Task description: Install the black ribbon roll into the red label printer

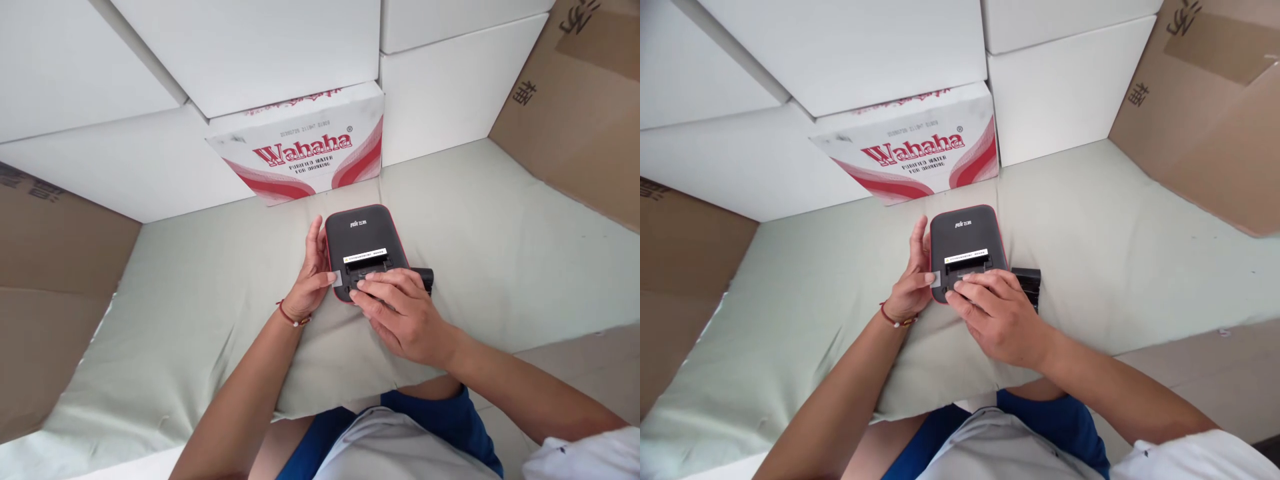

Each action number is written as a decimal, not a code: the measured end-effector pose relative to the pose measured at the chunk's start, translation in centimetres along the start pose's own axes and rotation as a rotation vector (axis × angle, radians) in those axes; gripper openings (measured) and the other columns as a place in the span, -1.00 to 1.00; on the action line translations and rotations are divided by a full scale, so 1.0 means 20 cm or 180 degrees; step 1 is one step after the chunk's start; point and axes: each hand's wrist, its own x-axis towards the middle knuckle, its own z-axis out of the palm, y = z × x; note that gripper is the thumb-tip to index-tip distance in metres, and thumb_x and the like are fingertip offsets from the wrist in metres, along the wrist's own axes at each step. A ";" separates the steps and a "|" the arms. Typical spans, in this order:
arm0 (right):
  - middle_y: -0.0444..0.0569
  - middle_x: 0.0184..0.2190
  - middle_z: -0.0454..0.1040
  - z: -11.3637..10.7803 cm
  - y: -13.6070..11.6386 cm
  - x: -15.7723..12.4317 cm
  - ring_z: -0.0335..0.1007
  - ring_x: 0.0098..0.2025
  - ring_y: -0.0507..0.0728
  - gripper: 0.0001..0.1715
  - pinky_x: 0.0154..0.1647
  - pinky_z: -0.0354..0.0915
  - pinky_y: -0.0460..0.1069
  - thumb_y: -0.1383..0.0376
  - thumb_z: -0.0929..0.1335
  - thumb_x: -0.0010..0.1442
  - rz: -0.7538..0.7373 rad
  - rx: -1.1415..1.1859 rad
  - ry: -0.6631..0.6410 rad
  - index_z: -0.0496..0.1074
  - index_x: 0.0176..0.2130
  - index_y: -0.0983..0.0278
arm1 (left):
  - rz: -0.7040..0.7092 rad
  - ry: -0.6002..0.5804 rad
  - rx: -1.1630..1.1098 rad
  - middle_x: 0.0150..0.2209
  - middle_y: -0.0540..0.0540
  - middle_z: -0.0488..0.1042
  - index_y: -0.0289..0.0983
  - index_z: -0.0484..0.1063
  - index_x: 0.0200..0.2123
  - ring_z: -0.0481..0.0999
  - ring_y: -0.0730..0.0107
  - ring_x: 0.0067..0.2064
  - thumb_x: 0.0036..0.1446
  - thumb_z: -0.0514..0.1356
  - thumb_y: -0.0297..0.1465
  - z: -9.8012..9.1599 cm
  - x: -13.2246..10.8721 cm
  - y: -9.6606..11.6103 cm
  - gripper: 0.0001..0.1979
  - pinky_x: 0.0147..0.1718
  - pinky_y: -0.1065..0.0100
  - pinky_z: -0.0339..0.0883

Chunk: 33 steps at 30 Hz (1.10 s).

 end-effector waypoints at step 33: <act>0.17 -0.02 0.73 -0.11 0.24 0.67 0.68 0.03 0.35 -0.73 -0.06 0.46 0.09 0.36 0.37 0.44 0.1187 -0.0743 -0.3004 0.66 0.02 0.29 | 0.0239 -0.0094 -0.0134 0.65 0.00 -0.01 0.26 -0.02 0.55 -0.08 -0.09 0.68 0.07 0.52 -0.07 -0.02 -0.01 -0.17 0.12 0.64 -0.18 -0.21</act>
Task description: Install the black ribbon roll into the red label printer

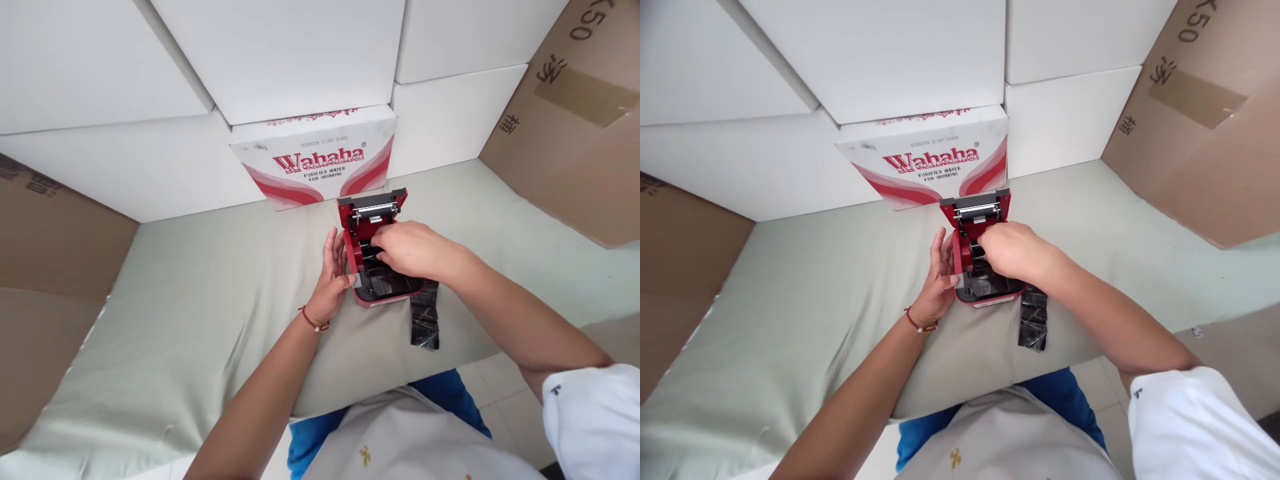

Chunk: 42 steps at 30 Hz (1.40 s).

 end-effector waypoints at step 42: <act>0.13 0.06 0.67 0.46 0.24 -0.49 0.67 0.00 0.31 -0.61 -0.02 0.52 0.13 0.31 0.35 0.41 0.0994 0.0654 0.0143 0.62 0.15 0.23 | -0.0096 0.0029 -0.0088 0.62 -0.04 0.12 0.12 0.25 0.44 0.06 -0.08 0.64 0.00 0.55 -0.07 -0.01 0.03 0.02 -0.02 0.60 -0.09 -0.02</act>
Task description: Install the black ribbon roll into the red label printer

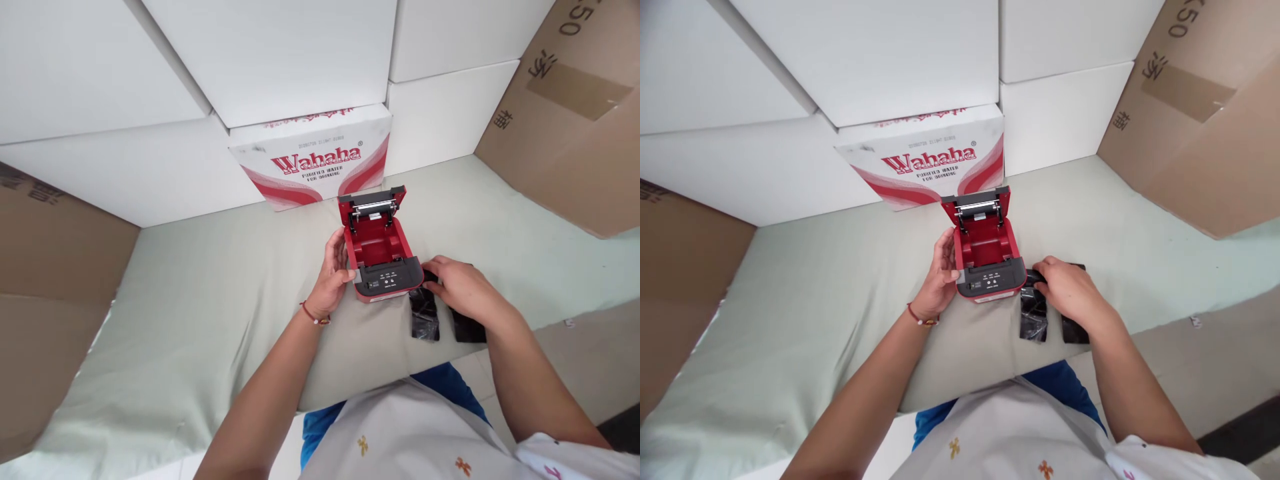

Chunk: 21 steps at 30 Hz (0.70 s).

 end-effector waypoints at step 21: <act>0.12 -0.01 0.72 -0.33 -0.50 0.35 0.64 -0.04 0.33 -0.50 -0.25 0.29 0.06 0.32 0.33 0.39 -0.0080 -0.0641 0.0244 0.62 0.22 0.13 | 0.0102 -0.0091 0.0034 0.60 -0.05 0.13 0.10 0.25 0.43 0.03 -0.08 0.65 0.00 0.55 -0.04 0.00 0.02 -0.01 -0.03 0.61 -0.10 -0.08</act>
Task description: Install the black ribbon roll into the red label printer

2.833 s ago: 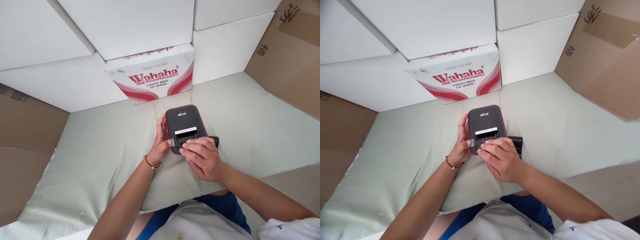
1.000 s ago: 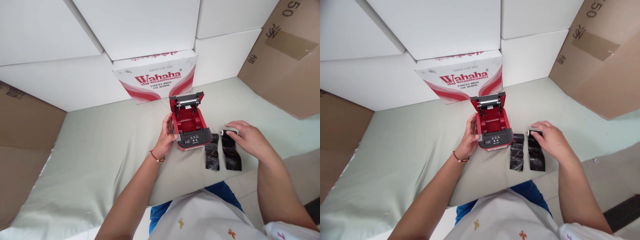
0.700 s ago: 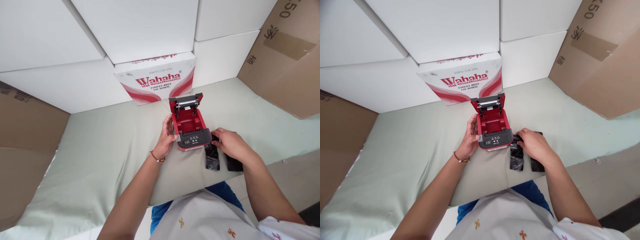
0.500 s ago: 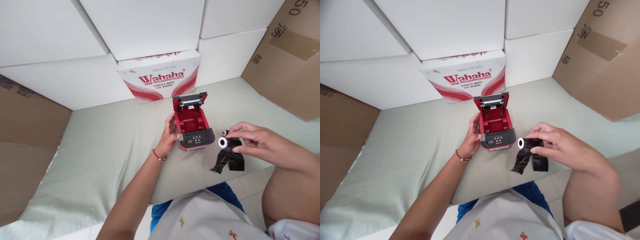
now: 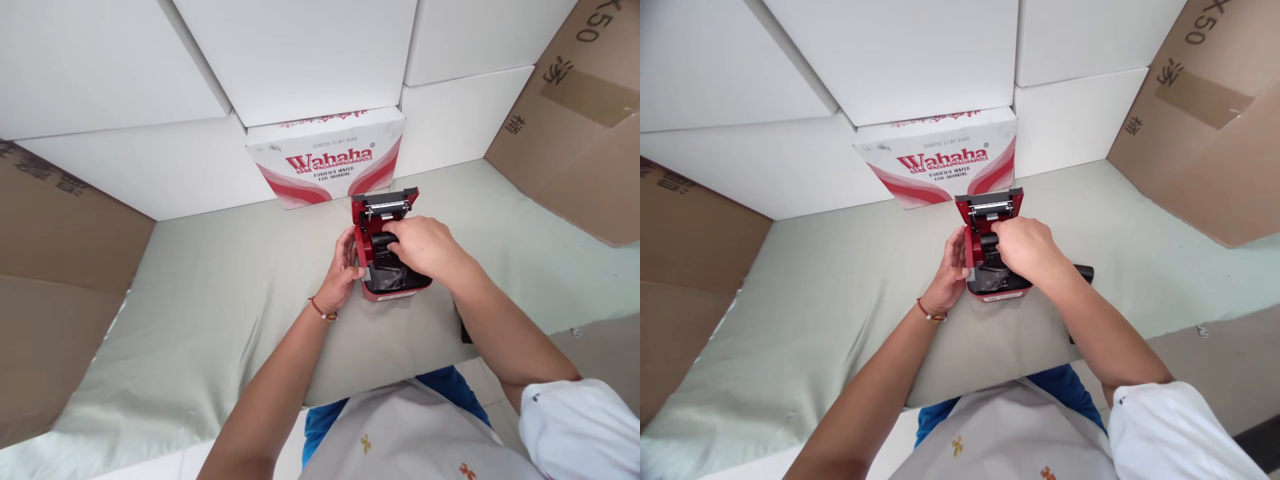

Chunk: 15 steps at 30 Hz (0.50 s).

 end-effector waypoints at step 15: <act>0.04 -0.06 0.72 0.14 0.14 -0.19 0.63 -0.08 0.21 -0.63 -0.04 0.47 0.08 0.26 0.33 0.51 -0.0937 0.1366 0.0876 0.63 0.17 0.19 | -0.0039 0.0004 -0.0015 0.62 -0.05 0.11 0.10 0.23 0.44 0.05 -0.11 0.64 0.00 0.54 -0.05 0.00 0.00 0.00 -0.02 0.60 -0.14 -0.03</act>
